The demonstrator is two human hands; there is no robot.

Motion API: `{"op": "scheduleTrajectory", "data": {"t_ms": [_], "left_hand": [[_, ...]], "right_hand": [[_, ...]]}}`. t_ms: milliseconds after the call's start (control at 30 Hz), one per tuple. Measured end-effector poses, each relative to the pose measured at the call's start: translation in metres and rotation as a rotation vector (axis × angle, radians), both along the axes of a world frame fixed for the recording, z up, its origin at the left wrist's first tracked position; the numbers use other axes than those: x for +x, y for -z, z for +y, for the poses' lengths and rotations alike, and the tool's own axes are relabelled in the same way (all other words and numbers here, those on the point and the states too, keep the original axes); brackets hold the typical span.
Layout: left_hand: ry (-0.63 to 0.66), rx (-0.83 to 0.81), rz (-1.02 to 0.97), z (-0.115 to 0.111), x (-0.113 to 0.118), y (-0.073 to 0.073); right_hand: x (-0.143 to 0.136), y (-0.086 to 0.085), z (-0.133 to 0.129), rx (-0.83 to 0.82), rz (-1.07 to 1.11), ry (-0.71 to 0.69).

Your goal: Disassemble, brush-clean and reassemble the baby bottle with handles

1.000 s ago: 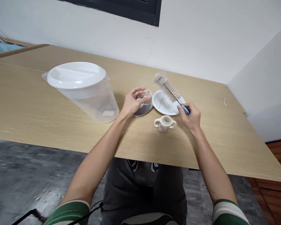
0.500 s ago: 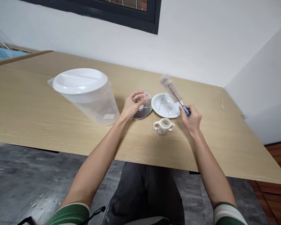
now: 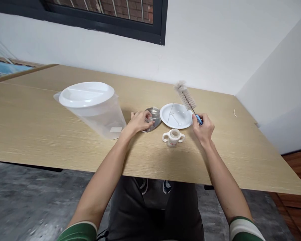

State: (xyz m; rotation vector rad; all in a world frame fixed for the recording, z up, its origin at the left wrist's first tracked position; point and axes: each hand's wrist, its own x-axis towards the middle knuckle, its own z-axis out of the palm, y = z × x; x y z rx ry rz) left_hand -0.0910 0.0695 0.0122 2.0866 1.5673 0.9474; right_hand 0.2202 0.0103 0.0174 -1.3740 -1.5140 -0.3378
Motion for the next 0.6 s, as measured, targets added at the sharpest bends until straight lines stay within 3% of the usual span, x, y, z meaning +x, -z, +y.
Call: {"op": "scheduleTrajectory", "data": {"t_ms": [267,467,600], "left_hand": [[-0.001,0.134,-0.048,0.001,0.001,0.001],[-0.067,0.157,0.119,-0.008,0.009,-0.013],[-0.071,0.146,0.153,-0.012,0.013,-0.016]], "right_hand": [[0.006,0.0,0.005,-0.043,0.113,0.143],[0.021,-0.004,0.009,-0.468,0.147,0.338],[0.025,-0.002,0.01,-0.742,0.103,0.368]]}}
